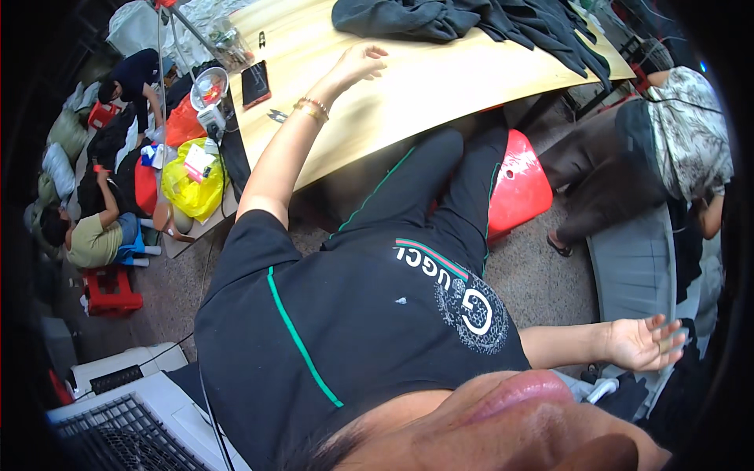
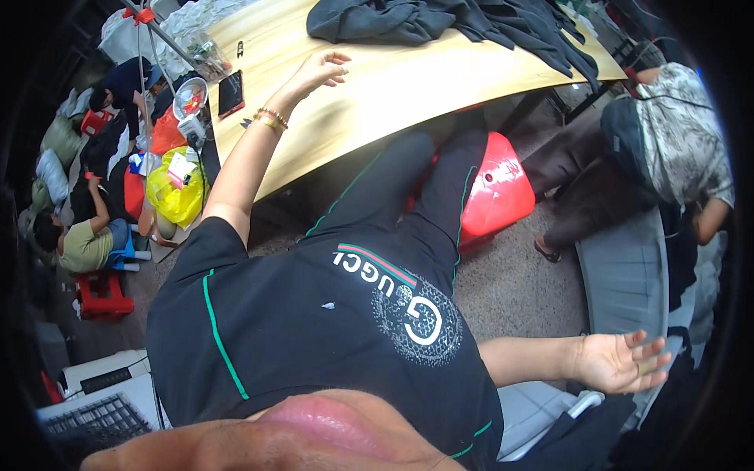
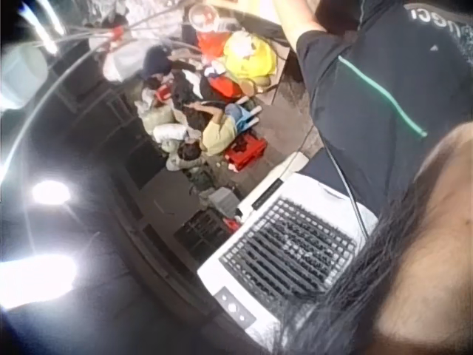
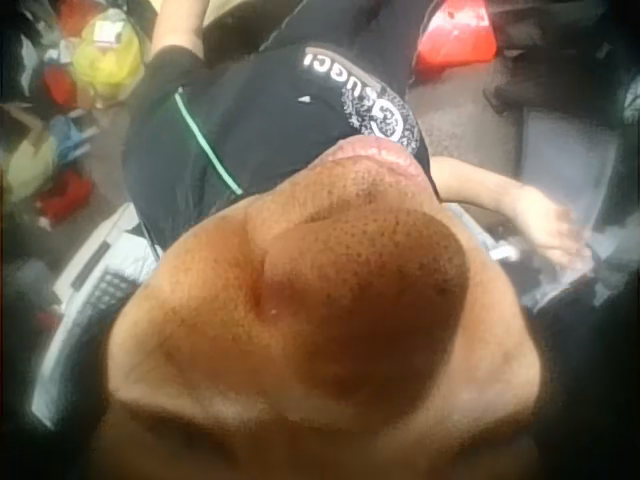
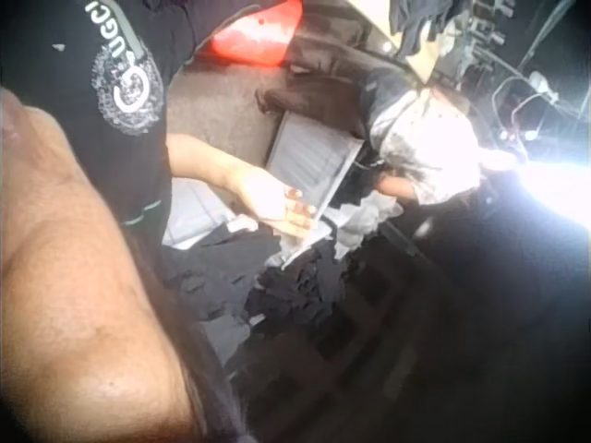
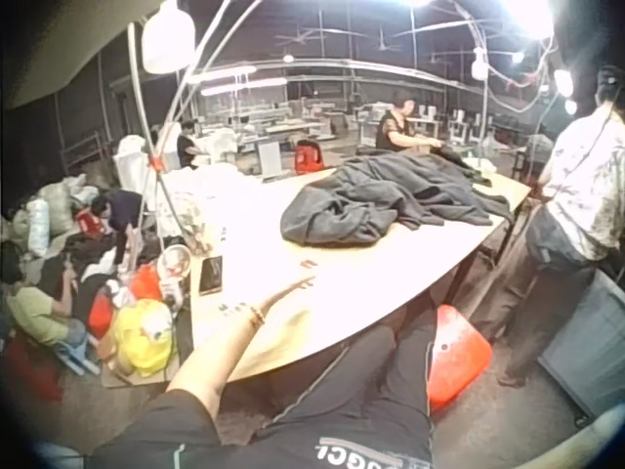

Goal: Sewing a button onto a grey garment using a needle and thread.

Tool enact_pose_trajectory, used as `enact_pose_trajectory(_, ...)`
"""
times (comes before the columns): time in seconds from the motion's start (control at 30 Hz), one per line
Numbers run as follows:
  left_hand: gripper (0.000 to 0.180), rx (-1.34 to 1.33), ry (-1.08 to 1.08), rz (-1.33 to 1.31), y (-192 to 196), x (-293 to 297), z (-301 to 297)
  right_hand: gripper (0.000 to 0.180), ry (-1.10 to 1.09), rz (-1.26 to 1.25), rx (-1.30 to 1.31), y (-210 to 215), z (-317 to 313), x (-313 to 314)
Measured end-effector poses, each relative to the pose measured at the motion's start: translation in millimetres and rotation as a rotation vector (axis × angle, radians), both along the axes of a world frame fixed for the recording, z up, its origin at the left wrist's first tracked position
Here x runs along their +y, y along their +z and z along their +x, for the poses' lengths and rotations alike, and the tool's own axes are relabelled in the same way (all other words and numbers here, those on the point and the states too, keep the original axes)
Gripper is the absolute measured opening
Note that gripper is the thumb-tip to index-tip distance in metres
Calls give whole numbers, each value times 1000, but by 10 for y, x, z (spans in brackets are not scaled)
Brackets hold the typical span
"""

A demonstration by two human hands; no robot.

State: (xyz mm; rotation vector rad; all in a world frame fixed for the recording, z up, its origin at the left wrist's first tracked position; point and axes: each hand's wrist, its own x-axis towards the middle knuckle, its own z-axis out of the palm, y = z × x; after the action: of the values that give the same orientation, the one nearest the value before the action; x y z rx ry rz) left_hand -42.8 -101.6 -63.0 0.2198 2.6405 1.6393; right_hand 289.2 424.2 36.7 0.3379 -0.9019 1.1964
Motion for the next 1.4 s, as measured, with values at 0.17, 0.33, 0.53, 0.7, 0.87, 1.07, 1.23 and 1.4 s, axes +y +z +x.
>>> enact_pose_trajectory(0.17, 86, 220, 279, -428, -149, 103, -917, 38, 21, -128, -458, -450, -350, -5)
enact_pose_trajectory(0.33, 100, 294, 260, -581, -76, 441, -1675, 39, 223, -303, -762, -973, -670, 18)
enact_pose_trajectory(0.53, 36, 110, 220, -948, -139, 425, -1950, 38, 454, -379, -886, -1325, -977, -30)
enact_pose_trajectory(0.7, 52, 448, 21, -523, -105, 431, -1565, 37, 541, -421, -950, -1459, -1281, -150)
enact_pose_trajectory(0.87, 31, 598, -417, 74, 610, 665, -177, 37, 609, -402, -1101, -1610, -1673, -438)
enact_pose_trajectory(1.07, 29, 317, -923, 117, 159, 960, 867, 39, 758, -227, -1231, -1541, -2115, -1021)
enact_pose_trajectory(1.23, 20, 18, -922, 126, 59, 926, 1157, 40, 839, -43, -1280, -1481, -2208, -1382)
enact_pose_trajectory(1.4, 25, 374, 332, 210, -129, 317, 522, 37, 751, 7, -1329, -1504, -2119, -1414)
